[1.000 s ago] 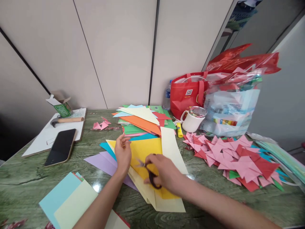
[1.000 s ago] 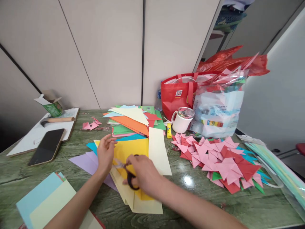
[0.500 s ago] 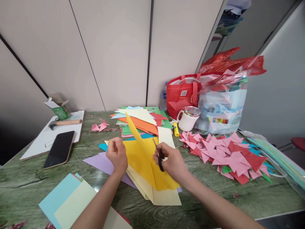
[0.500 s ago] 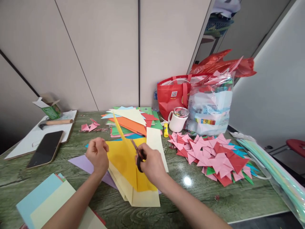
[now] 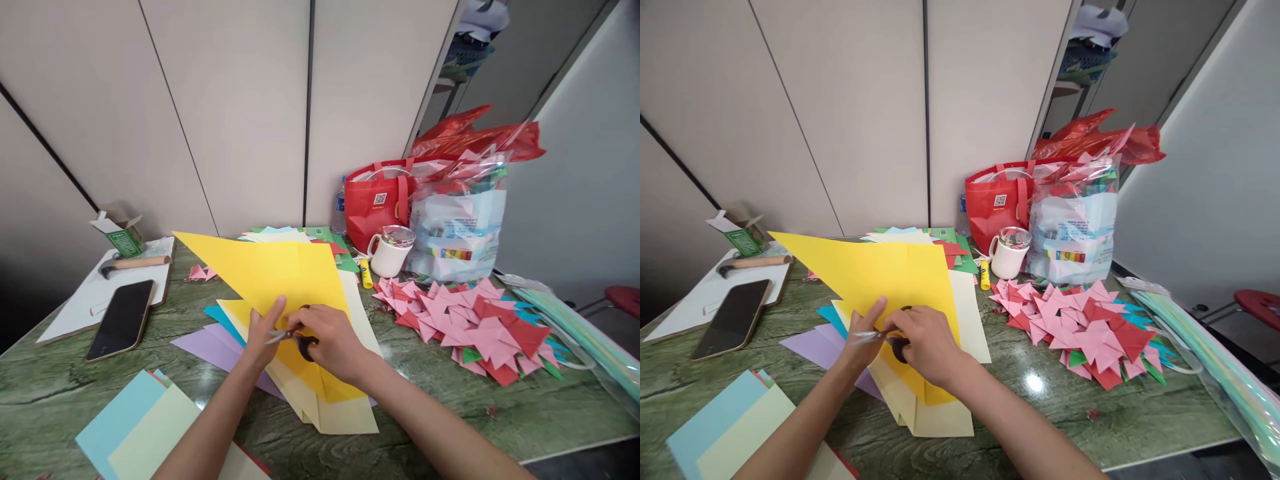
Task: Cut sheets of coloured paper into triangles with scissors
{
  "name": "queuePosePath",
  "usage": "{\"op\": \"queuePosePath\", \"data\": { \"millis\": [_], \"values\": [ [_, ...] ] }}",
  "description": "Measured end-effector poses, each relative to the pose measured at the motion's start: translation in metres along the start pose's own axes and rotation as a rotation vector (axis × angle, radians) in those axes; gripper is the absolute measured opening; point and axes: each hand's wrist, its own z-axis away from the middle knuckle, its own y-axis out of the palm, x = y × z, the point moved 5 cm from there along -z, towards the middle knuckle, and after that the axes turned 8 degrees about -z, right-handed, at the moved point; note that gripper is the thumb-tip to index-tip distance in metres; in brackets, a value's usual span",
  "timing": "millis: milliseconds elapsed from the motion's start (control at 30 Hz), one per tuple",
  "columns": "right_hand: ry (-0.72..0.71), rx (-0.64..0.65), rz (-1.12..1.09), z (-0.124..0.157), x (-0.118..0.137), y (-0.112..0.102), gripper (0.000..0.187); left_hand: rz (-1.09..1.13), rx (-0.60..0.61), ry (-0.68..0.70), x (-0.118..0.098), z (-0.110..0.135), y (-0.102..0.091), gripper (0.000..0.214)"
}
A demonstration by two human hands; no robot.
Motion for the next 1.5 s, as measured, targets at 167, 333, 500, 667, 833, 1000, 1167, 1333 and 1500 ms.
{"op": "queuePosePath", "data": {
  "millis": [167,333,500,667,833,1000,1167,1333,1500],
  "values": [
    [0.244,-0.509,-0.208,0.017,-0.045,-0.040,0.025,0.057,-0.055,0.011,0.000,-0.003,-0.005,0.049],
    [0.638,-0.600,-0.707,0.042,-0.105,-0.036,0.040,0.058,-0.045,-0.008,0.002,-0.007,-0.007,0.046],
    [0.648,-0.621,-0.792,0.045,-0.114,-0.028,0.039,-0.003,0.103,-0.077,0.005,-0.004,0.000,0.048],
    [0.611,-0.679,-0.765,0.041,-0.113,-0.038,0.035,-0.102,0.216,-0.198,0.016,0.000,0.006,0.039],
    [0.585,-0.662,-0.686,0.043,-0.104,-0.041,0.035,-0.058,-0.042,-0.086,0.011,-0.013,-0.011,0.040],
    [0.673,-0.036,-1.041,0.042,-0.066,0.008,0.029,0.070,-0.269,0.118,-0.017,-0.016,-0.024,0.046],
    [0.691,-0.485,-1.136,0.045,-0.052,0.021,0.035,0.073,-0.264,0.143,-0.020,-0.008,-0.016,0.039],
    [0.755,-0.814,-1.375,0.030,-0.048,0.035,0.045,-0.107,-0.245,0.123,-0.004,0.001,-0.007,0.031],
    [0.745,-0.885,-1.301,0.016,-0.045,0.040,0.048,-0.150,-0.224,0.131,0.000,0.005,-0.003,0.035]
  ]
}}
